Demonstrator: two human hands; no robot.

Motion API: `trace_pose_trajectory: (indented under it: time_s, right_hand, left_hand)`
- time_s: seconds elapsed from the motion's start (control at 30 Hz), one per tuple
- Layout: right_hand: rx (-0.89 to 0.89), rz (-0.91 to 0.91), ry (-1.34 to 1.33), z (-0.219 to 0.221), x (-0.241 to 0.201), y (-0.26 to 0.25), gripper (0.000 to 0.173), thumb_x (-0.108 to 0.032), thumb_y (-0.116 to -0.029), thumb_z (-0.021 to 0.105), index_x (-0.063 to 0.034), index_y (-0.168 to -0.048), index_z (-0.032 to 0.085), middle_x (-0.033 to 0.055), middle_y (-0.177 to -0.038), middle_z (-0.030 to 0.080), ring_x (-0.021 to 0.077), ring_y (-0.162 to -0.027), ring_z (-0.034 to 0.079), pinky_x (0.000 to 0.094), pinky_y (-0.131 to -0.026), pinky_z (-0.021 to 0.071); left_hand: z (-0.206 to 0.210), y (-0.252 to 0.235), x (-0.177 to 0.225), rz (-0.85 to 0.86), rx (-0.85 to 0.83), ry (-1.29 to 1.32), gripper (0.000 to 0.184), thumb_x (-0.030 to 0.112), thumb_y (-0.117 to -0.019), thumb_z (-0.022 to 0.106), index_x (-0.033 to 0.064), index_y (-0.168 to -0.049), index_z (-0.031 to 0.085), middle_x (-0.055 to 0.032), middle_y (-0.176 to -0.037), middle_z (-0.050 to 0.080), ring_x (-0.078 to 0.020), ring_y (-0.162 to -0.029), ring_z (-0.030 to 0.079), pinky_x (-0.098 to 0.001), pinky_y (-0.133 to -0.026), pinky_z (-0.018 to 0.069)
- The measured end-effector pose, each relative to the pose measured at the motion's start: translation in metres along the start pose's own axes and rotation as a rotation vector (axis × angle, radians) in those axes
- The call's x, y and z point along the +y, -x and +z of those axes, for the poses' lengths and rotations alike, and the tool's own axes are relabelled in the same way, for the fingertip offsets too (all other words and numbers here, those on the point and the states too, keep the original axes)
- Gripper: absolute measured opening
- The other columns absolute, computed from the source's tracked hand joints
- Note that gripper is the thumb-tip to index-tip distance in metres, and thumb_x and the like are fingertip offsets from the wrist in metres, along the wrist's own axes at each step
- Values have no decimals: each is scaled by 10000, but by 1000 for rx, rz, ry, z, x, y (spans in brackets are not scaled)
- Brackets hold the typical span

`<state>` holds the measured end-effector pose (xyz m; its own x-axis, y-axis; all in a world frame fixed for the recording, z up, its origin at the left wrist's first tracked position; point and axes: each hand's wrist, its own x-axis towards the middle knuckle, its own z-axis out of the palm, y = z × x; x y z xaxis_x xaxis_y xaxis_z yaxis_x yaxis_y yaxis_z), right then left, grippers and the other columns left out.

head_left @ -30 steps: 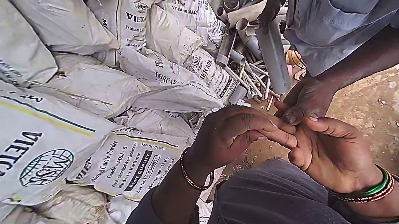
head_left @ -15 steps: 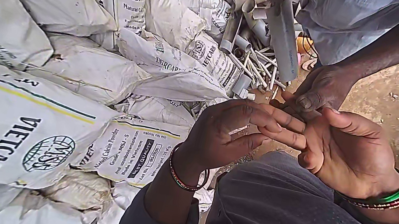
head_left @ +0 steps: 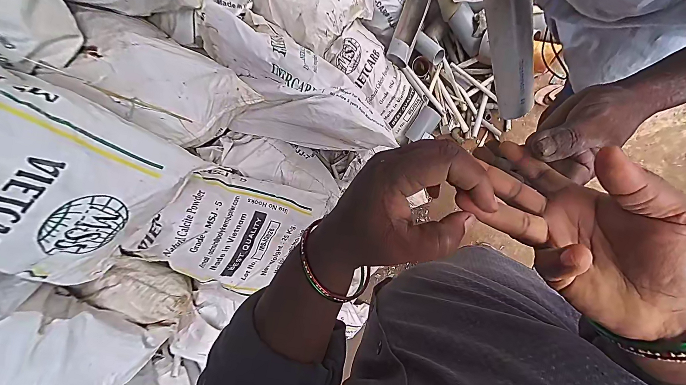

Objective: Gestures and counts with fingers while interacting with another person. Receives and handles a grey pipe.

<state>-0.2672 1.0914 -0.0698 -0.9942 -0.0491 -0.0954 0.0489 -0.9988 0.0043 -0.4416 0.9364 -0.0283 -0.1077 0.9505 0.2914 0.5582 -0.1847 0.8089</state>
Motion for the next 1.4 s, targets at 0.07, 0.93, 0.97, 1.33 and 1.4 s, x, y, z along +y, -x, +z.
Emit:
trace_pose_trajectory:
  time_s: [0.07, 0.93, 0.97, 1.33, 1.4]
  right_hand:
    - [23, -3, 15, 1, 1, 1, 558, -488, -1100, 284, -104, -1497, 367, 190, -1464, 568, 312, -1191, 689, 323, -700, 644]
    - [-63, 26, 17, -3, 4, 11, 654, -576, -1079, 268, -135, -1561, 244, 164, -1519, 515, 264, -1196, 683, 270, -727, 626]
    - [-65, 27, 13, -3, 3, 11, 653, -581, -1078, 273, -129, -1550, 259, 166, -1516, 518, 267, -1198, 682, 271, -724, 626]
    - [-62, 34, 23, -3, 3, 13, 666, -591, -1068, 299, -143, -1559, 265, 161, -1537, 502, 267, -1212, 676, 268, -681, 626]
    - [-56, 35, 12, -2, 2, 14, 680, -606, -1067, 274, -130, -1553, 279, 169, -1522, 515, 272, -1181, 691, 269, -672, 625]
  left_hand:
    - [3, 2, -3, -1, 4, 17, 116, 98, -894, 640, 23, -981, 642, -28, -970, 672, -39, -961, 634, -174, -823, 528]
    - [14, 5, -5, 27, 44, 45, 109, 91, -897, 627, 34, -985, 657, -19, -974, 685, -37, -980, 620, -181, -817, 497]
    - [14, 5, -5, 31, 46, 47, 103, 93, -897, 631, 37, -981, 653, -18, -973, 682, -36, -977, 618, -179, -815, 494]
    - [18, 3, -1, 33, 75, 27, 86, 73, -839, 637, 44, -919, 646, -12, -929, 666, -28, -931, 609, -162, -778, 481]
    - [19, 2, -1, 38, 75, 20, 84, 78, -840, 636, 44, -916, 642, -12, -928, 665, -28, -936, 613, -165, -791, 490]
